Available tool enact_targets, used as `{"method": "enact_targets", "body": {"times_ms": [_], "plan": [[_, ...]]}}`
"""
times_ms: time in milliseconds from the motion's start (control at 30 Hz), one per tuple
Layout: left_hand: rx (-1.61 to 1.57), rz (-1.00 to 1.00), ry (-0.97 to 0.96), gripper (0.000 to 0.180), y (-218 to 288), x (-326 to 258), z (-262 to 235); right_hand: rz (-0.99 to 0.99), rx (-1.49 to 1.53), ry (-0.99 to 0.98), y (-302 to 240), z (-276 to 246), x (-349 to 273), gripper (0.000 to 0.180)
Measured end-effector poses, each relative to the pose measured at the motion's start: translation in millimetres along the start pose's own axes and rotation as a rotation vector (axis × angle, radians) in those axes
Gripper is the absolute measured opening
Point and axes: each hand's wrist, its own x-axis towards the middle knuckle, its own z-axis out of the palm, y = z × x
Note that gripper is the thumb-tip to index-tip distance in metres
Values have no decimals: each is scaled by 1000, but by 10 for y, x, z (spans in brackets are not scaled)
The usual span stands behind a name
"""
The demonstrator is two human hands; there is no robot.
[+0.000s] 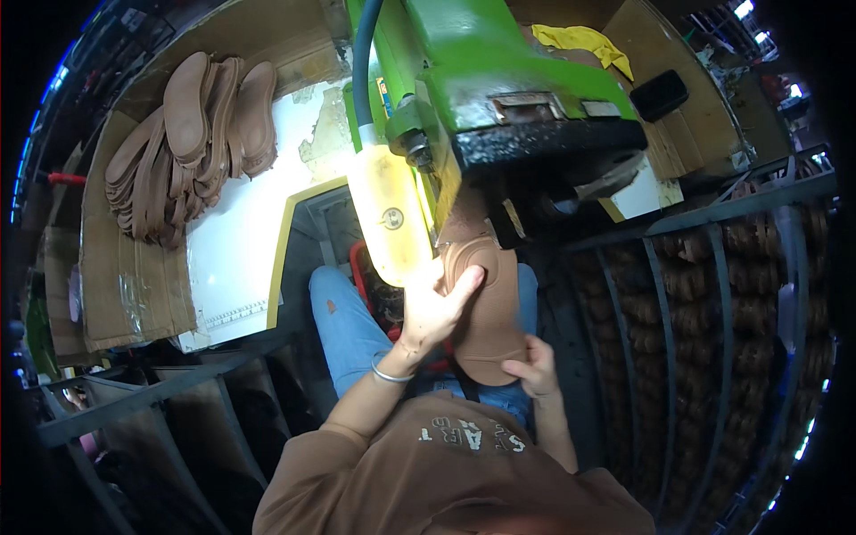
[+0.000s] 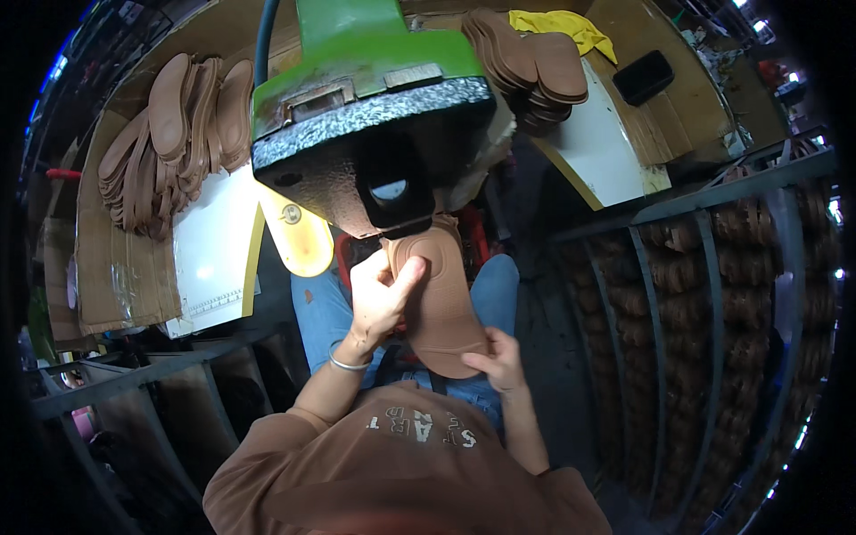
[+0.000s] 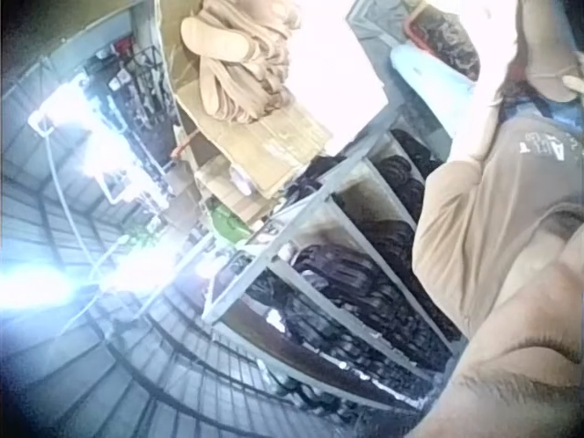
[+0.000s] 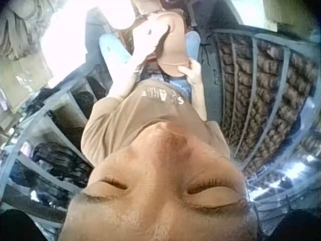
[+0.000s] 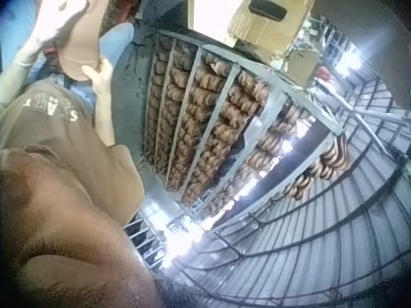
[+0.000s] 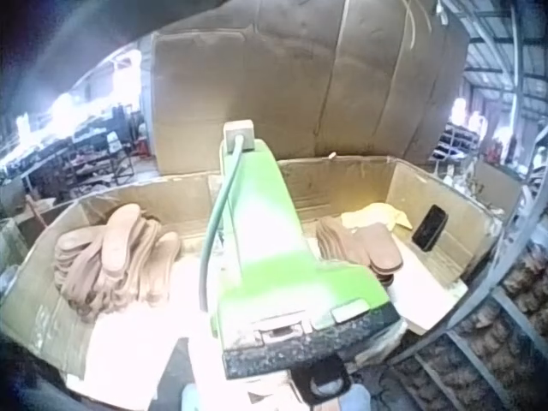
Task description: Operating a specialized manufacturing machine to process shoe insoles/components.
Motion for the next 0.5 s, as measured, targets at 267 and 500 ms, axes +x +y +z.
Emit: {"method": "enact_targets", "body": {"times_ms": [267,500], "plan": [[-363,-150,68,28,59,-80,35,-276,23,190,-875,-309,189,34],[-74,25,81,32,-89,-46,-88,-361,-41,271,-1573,-107,819,34]]}}
